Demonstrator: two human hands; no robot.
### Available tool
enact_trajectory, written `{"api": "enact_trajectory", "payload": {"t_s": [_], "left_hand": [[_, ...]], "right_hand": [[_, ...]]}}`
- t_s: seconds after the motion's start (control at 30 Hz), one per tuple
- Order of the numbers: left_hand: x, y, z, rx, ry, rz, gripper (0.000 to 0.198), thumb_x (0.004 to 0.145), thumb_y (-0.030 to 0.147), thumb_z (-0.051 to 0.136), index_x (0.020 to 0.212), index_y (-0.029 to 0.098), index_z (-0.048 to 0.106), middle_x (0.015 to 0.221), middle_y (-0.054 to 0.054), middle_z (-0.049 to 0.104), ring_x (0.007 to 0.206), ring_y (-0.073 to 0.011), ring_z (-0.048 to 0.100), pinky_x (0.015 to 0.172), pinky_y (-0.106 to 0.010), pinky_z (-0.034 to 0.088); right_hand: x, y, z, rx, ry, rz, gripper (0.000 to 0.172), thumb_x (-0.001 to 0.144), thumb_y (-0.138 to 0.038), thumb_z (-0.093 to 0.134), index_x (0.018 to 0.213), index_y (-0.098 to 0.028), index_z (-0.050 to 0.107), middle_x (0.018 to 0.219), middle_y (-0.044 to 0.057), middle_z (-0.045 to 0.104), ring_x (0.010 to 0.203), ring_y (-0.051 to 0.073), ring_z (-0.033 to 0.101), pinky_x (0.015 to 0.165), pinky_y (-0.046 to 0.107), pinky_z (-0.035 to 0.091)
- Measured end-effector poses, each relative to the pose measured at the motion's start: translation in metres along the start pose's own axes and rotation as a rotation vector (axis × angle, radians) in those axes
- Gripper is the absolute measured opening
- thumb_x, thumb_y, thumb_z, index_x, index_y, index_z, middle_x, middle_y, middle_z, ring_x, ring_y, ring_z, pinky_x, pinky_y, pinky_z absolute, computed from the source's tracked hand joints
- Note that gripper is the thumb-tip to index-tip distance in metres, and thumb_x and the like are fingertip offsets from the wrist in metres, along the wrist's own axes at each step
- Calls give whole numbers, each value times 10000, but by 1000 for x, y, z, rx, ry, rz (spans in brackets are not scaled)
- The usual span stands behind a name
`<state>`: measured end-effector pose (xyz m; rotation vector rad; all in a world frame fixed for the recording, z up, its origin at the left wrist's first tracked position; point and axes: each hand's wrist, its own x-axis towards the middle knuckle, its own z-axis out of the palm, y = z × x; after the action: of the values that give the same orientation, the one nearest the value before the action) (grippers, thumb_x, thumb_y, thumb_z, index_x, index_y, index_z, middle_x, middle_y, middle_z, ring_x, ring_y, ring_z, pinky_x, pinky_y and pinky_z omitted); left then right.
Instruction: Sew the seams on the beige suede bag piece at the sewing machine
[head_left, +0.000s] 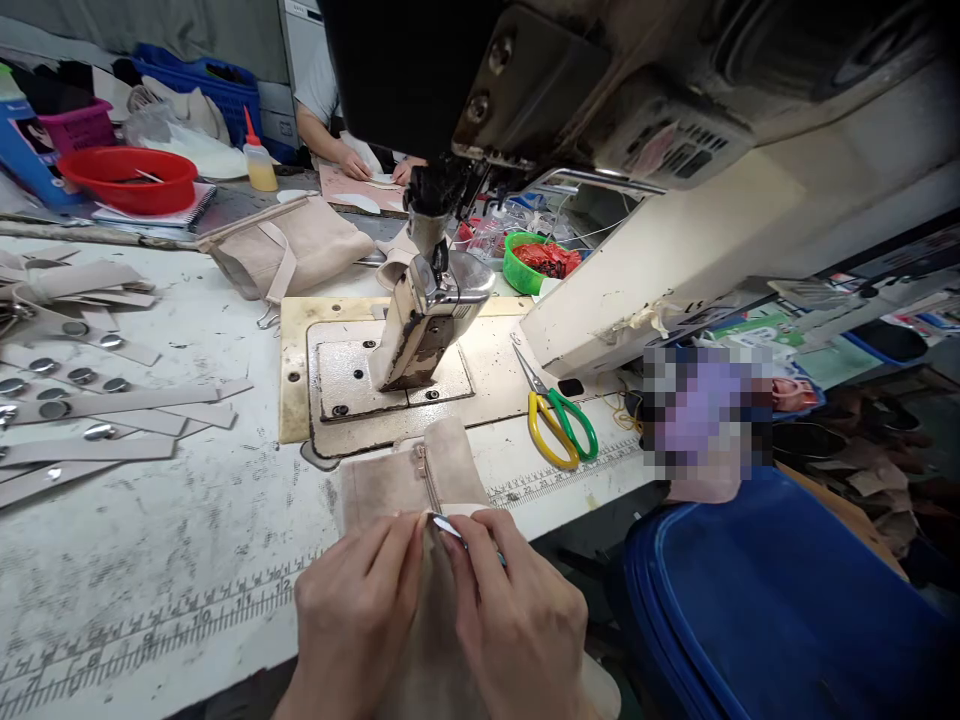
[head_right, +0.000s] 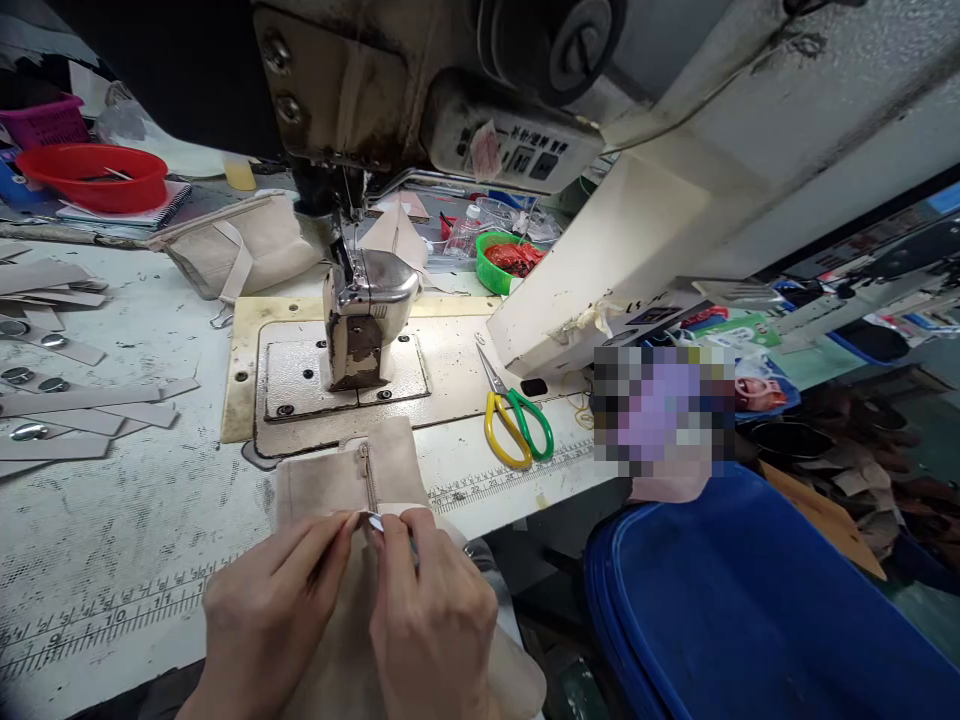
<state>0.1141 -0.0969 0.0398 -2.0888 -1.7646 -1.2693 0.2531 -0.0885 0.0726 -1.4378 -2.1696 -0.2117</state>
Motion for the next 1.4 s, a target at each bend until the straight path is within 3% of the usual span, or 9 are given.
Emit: {"api": "enact_trajectory", "payload": {"t_s": [0.1, 0.17, 0.4, 0.7, 0.97, 1.17, 1.3, 1.4], "left_hand": [[-4, -1, 0, -32, 19, 111, 70, 934, 119, 630, 997, 124, 659, 880, -30, 767, 832, -161, 737, 840, -257, 512], [-5, -1, 0, -37, 15, 111, 90, 924, 100, 637, 1008, 121, 662, 896, -36, 770, 857, -167, 741, 873, -261, 508], [3, 1, -4, -42, -65, -154, 148, 1014, 259, 523, 966, 239, 662, 834, 91, 722, 624, -59, 669, 563, -210, 405], [2, 2, -4, -44, -72, -178, 124, 1007, 254, 535, 977, 247, 654, 820, 94, 709, 628, -66, 664, 575, -219, 391], [-3, 0, 0, -55, -35, 0, 80, 962, 134, 590, 984, 177, 654, 862, 25, 738, 769, -105, 698, 729, -219, 455], [-6, -2, 1, -48, 6, 54, 77, 947, 110, 609, 993, 122, 670, 880, -27, 746, 783, -125, 701, 772, -239, 490], [-6, -4, 1, -58, 16, 205, 102, 935, 65, 596, 1004, 87, 668, 932, -75, 767, 922, -172, 726, 913, -277, 526], [-5, -6, 1, -54, 4, 282, 164, 952, 48, 533, 1033, 80, 672, 972, -87, 773, 966, -184, 731, 928, -293, 545]], "right_hand": [[-1, -1, 3, -20, -26, 21, 230, 1049, -204, 462, 983, -179, 680, 850, 14, 689, 628, 149, 594, 627, 302, 349], [-3, 0, 6, 16, -34, 40, 216, 1046, -203, 465, 978, -186, 669, 846, 12, 678, 636, 151, 593, 630, 297, 354], [-6, 9, 7, 197, -65, 106, 164, 1038, -211, 500, 980, -225, 652, 876, -9, 670, 657, 131, 604, 619, 259, 368], [-7, 6, 8, 152, 14, 45, 154, 1021, -179, 530, 1051, -205, 679, 927, 13, 705, 732, 159, 626, 710, 269, 402], [-4, 2, 14, 35, 12, -1, 199, 1033, -161, 490, 1013, -161, 687, 873, 36, 703, 709, 174, 638, 685, 310, 385], [-2, 6, 10, 36, 57, -29, 199, 1030, -180, 502, 1035, -157, 700, 918, 46, 721, 741, 175, 657, 717, 307, 406], [-1, 8, 11, 44, 32, -16, 212, 1030, -165, 486, 1003, -173, 696, 857, 27, 705, 685, 161, 642, 682, 304, 387], [-2, 9, 14, 60, 32, 3, 205, 1032, -171, 488, 969, -188, 682, 837, 17, 696, 665, 156, 628, 663, 296, 376]]}}
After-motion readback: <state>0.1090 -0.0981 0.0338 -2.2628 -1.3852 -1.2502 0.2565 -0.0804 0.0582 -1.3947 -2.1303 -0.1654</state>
